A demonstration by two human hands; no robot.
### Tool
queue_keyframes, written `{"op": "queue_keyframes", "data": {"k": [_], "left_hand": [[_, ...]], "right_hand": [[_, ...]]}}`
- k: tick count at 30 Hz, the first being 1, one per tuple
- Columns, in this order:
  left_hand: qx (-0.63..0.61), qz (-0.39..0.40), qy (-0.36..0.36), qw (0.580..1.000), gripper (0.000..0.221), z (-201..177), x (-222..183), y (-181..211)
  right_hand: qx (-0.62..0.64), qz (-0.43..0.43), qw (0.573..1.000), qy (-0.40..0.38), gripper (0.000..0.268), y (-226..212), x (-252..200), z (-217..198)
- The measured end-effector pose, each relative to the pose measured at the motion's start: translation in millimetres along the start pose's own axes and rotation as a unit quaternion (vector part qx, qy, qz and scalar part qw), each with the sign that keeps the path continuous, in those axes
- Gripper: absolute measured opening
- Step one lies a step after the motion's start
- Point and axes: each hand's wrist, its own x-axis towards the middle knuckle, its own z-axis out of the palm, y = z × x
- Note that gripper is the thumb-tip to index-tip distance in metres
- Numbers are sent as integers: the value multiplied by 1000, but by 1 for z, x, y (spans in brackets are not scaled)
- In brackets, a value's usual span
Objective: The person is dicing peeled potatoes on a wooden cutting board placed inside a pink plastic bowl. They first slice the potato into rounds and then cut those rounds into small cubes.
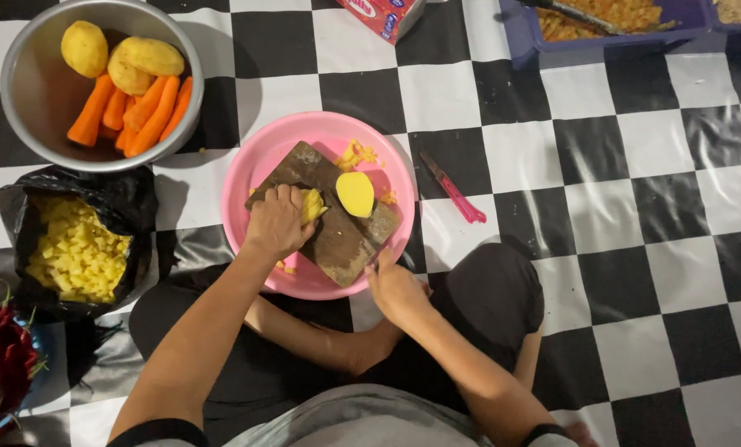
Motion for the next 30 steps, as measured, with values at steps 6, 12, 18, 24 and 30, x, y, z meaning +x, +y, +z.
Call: {"op": "queue_keyframes", "data": {"k": [6,12,18,24,30], "left_hand": [[-9,19,-47,999,83,13,6,-3],[-13,29,-53,998,78,15,11,-4],[-30,34,-60,997,76,9,11,-4],[-15,13,-41,999,79,23,7,1],[0,4,-28,1000,79,21,7,1]], "right_hand": [[-21,-20,999,-25,39,-12,10,-19],[-43,-38,998,-15,36,-4,26,-5],[-48,-42,998,4,36,-7,42,6],[-62,-41,997,6,43,-10,59,22],[-48,-11,999,4,46,53,39,72]]}}
